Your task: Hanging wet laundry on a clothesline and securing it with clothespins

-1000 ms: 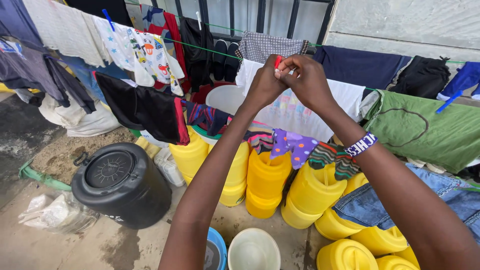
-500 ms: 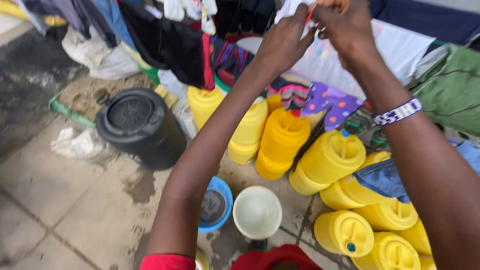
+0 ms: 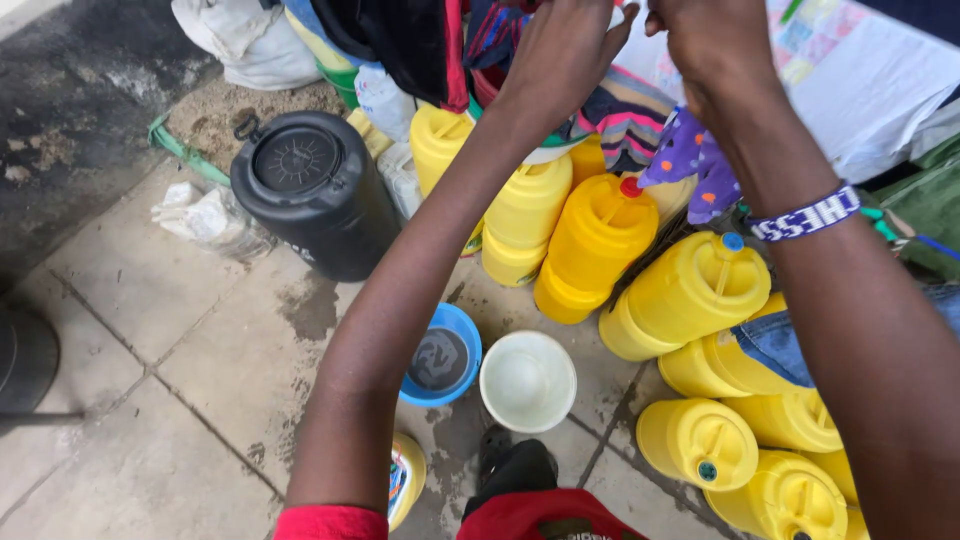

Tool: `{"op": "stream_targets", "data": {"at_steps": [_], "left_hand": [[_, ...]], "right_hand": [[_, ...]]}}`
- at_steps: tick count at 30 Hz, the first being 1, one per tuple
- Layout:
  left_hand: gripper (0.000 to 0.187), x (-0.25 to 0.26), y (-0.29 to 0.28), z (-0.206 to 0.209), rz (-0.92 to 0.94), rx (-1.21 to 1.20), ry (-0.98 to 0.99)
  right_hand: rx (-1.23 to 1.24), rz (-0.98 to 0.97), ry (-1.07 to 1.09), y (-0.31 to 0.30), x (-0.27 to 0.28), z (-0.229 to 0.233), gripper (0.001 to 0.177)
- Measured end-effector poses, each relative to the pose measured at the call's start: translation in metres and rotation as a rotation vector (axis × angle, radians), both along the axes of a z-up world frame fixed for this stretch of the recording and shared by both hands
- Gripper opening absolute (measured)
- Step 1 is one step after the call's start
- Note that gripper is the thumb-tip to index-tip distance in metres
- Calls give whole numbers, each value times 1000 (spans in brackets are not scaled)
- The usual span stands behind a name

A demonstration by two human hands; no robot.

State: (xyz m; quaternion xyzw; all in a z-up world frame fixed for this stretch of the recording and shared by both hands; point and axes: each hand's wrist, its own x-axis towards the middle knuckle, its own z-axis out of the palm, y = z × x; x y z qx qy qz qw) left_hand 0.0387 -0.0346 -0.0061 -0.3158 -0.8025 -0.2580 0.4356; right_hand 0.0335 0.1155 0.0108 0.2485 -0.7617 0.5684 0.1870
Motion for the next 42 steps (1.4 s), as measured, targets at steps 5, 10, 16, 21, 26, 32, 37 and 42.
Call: {"op": "stream_targets", "data": {"at_steps": [5, 10, 16, 21, 26, 32, 37, 42], "left_hand": [[32, -4, -8, 7, 20, 74, -385], [25, 0, -33, 35, 5, 136, -528], [21, -39, -82, 57, 28, 92, -445], [24, -131, -162, 53, 103, 119, -426], [32, -224, -248, 42, 250, 50, -334], [43, -301, -251, 20, 405, -131, -648], [42, -323, -238, 7, 414, -201, -631], [44, -327, -231, -1, 401, -213, -626]], "right_hand": [[-370, 10, -83, -36, -7, 18, 15], [-578, 64, -17, -80, -21, 31, 10], [-711, 118, 226, -134, -47, 79, 10], [-522, -4, 336, -169, -96, 98, 13], [374, -205, 130, -199, -158, 68, 23], [831, -534, 678, -214, -237, 24, 8], [843, -453, 726, -231, -290, 18, 5], [944, -508, 837, -247, -320, 6, 4]]}}
